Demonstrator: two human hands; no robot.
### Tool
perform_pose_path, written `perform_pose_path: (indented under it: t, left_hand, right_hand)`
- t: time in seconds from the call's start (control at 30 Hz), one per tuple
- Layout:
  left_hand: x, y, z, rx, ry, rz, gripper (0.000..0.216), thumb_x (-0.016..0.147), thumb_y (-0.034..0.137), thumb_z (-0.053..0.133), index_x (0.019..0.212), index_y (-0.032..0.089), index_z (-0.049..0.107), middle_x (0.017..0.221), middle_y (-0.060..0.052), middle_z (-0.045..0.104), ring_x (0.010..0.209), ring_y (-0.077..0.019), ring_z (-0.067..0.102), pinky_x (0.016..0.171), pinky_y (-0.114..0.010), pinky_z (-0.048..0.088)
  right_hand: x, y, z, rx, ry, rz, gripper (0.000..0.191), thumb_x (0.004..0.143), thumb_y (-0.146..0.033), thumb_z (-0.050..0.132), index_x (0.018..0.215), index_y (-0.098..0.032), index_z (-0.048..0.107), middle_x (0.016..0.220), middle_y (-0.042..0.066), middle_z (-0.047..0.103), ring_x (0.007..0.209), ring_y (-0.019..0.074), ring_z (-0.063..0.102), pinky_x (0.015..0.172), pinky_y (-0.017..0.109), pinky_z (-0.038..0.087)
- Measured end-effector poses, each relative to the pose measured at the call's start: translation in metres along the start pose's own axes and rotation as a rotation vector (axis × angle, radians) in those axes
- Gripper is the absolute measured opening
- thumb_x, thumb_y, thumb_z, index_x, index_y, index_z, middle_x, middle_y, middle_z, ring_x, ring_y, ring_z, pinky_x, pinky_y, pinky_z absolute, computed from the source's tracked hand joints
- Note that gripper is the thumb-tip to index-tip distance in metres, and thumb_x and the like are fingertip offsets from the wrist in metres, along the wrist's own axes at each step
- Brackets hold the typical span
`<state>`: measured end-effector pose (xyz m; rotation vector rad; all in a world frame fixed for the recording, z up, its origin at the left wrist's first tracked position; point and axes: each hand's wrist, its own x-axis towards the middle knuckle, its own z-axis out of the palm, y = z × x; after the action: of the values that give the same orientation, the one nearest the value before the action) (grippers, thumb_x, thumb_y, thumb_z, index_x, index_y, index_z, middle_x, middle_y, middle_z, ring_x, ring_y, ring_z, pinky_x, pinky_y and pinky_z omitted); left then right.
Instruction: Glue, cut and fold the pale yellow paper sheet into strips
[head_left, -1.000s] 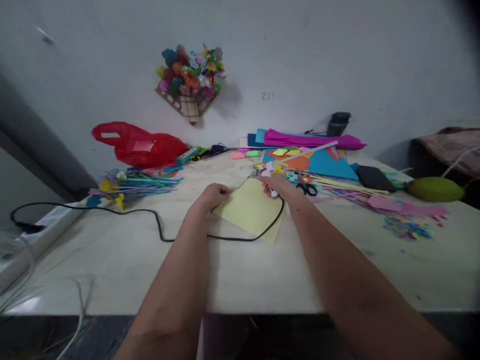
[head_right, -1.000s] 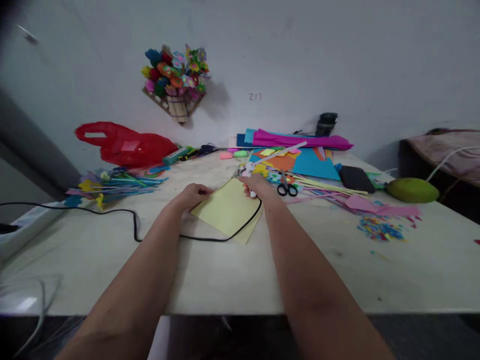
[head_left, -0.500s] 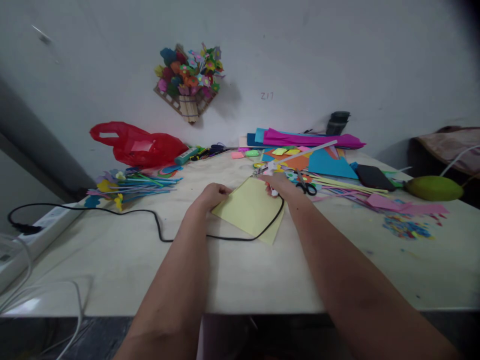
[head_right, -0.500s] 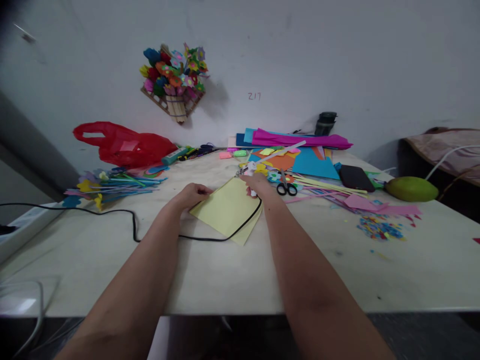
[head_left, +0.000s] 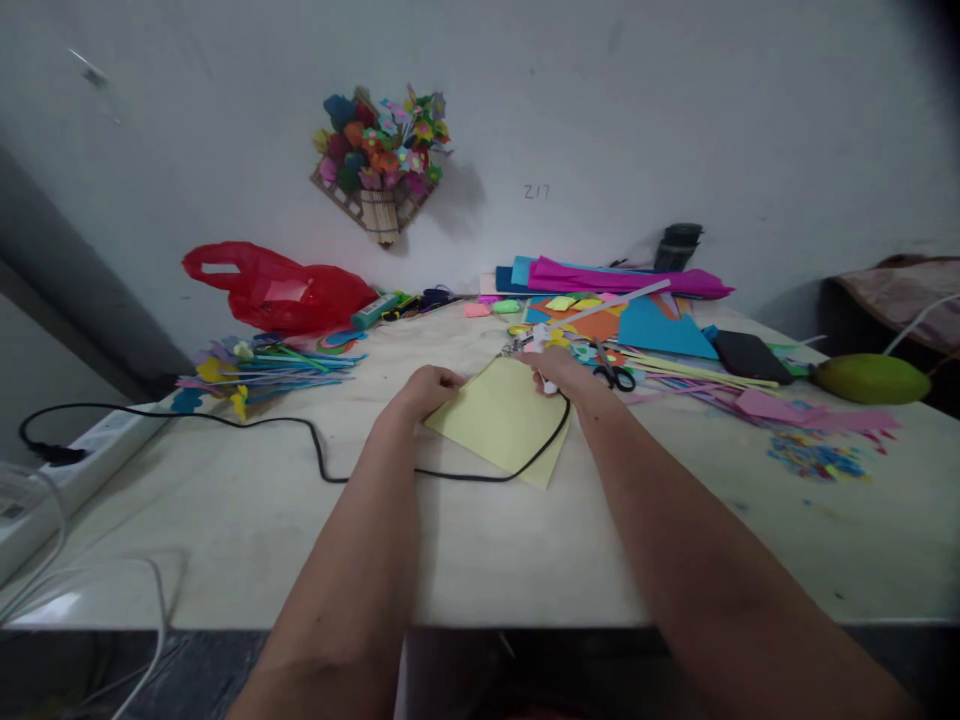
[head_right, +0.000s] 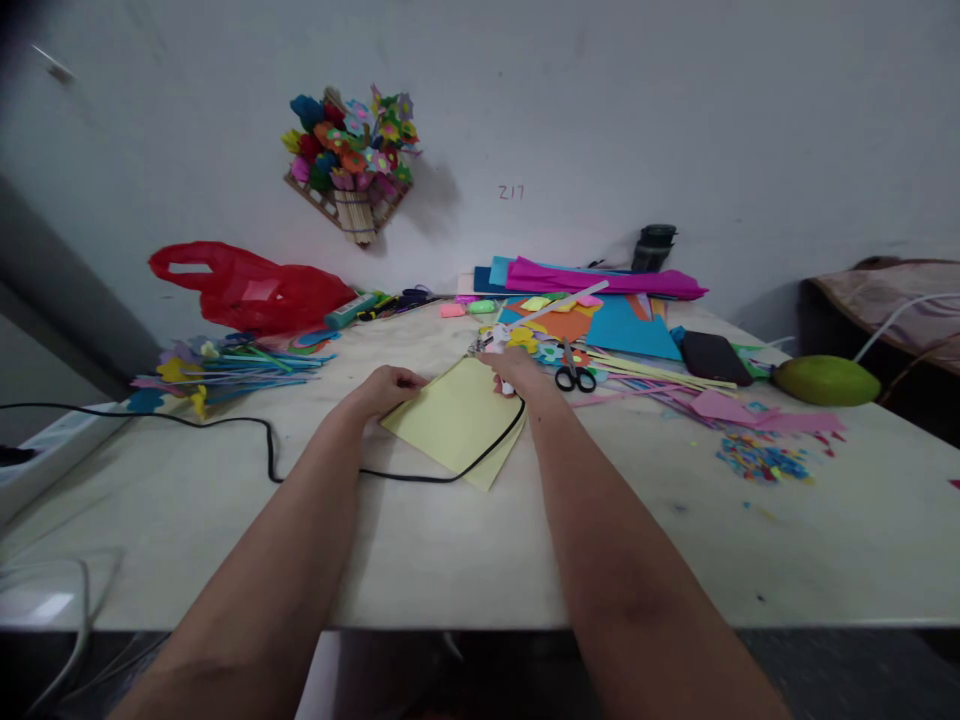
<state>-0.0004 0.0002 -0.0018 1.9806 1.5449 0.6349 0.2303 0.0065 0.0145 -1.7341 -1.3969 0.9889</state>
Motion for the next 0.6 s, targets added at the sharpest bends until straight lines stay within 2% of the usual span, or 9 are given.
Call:
perform_pose_path:
  t: [0.37, 0.6]
  left_hand:
    - [-0.005, 0.006, -0.002, -0.015, 0.0, -0.034, 0.036, 0.06, 0.016, 0.056, 0.093, 0.016, 0.07, 0.076, -0.003, 0.067, 0.07, -0.0152, 0.058, 0.061, -0.022, 0.042]
    - [-0.002, 0.003, -0.001, -0.006, 0.007, -0.019, 0.035, 0.06, 0.016, 0.055, 0.092, 0.016, 0.07, 0.076, -0.003, 0.068, 0.071, -0.0159, 0.059, 0.063, -0.023, 0.043]
  right_hand:
    - [-0.02, -0.012, -0.011, -0.09, -0.089, -0.058, 0.034, 0.077, -0.034, 0.058, 0.051, -0.015, 0.045, 0.037, -0.001, 0.046, 0.036, 0.0072, 0.045, 0.04, 0.018, 0.036]
    - [-0.002, -0.001, -0.006, 0.008, -0.026, -0.01, 0.033, 0.073, -0.042, 0.062, 0.059, -0.014, 0.05, 0.039, 0.0, 0.051, 0.033, 0.009, 0.047, 0.036, 0.019, 0.036]
